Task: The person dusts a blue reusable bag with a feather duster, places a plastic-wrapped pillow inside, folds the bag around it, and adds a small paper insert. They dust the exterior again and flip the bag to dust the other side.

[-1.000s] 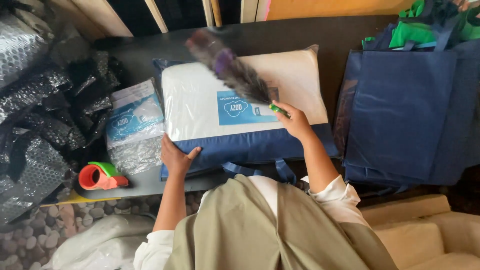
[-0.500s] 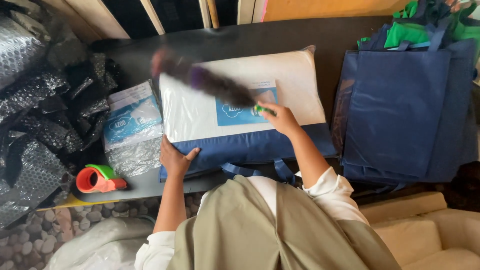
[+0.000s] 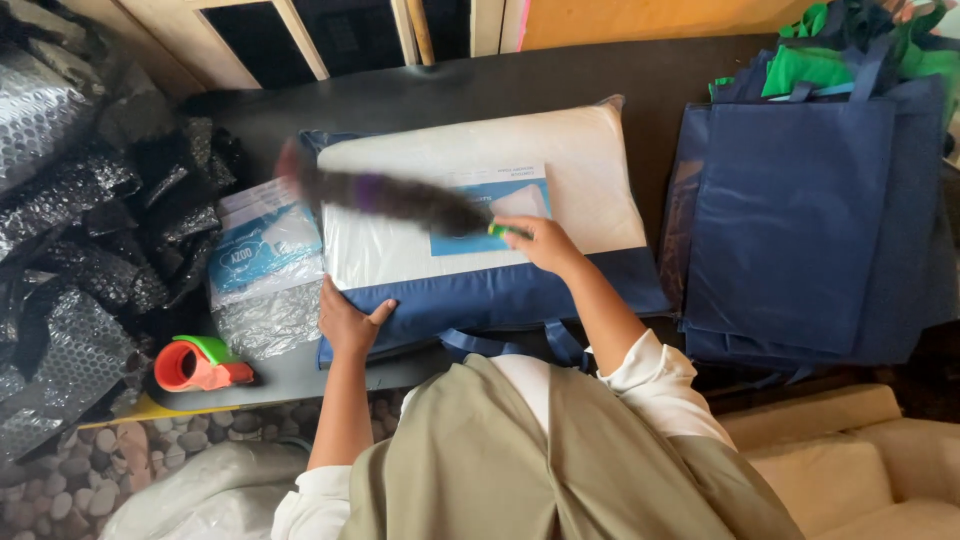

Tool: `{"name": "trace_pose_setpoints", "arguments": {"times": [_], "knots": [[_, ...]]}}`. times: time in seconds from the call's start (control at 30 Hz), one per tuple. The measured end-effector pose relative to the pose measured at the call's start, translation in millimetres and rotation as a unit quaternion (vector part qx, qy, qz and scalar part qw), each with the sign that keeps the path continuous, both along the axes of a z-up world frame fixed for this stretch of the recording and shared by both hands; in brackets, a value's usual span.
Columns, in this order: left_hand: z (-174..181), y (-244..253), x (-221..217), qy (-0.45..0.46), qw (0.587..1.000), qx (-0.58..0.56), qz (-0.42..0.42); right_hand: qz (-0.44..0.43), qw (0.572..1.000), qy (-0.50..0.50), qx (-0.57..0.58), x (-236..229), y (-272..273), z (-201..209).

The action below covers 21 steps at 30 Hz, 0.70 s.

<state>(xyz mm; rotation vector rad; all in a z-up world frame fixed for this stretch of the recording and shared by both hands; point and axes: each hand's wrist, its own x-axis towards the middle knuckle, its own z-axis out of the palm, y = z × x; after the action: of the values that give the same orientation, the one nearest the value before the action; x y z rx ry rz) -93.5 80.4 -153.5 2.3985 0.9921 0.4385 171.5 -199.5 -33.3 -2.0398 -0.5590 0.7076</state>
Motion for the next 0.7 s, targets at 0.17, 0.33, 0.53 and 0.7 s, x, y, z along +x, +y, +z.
{"name": "trace_pose_setpoints", "arguments": {"times": [0.17,0.33,0.53,0.7], "knots": [[11.5,-13.2,2.2,0.033,0.997,0.064,0.014,-0.089,0.984,-0.035,0.150,22.9,-29.8,-56.8],[24.4,-38.7,8.5,0.038,0.990,0.130,-0.046,0.014,0.979,0.123,0.163,15.4,-115.3,-18.3],[16.4,-46.3,17.9,0.100,0.977,0.168,-0.086,-0.046,0.988,0.115,0.089,29.8,-173.2,-66.4],[10.8,-43.6,16.6,0.109,0.978,0.158,-0.081,-0.223,0.959,0.005,0.172,35.7,-159.4,-71.3]]}}
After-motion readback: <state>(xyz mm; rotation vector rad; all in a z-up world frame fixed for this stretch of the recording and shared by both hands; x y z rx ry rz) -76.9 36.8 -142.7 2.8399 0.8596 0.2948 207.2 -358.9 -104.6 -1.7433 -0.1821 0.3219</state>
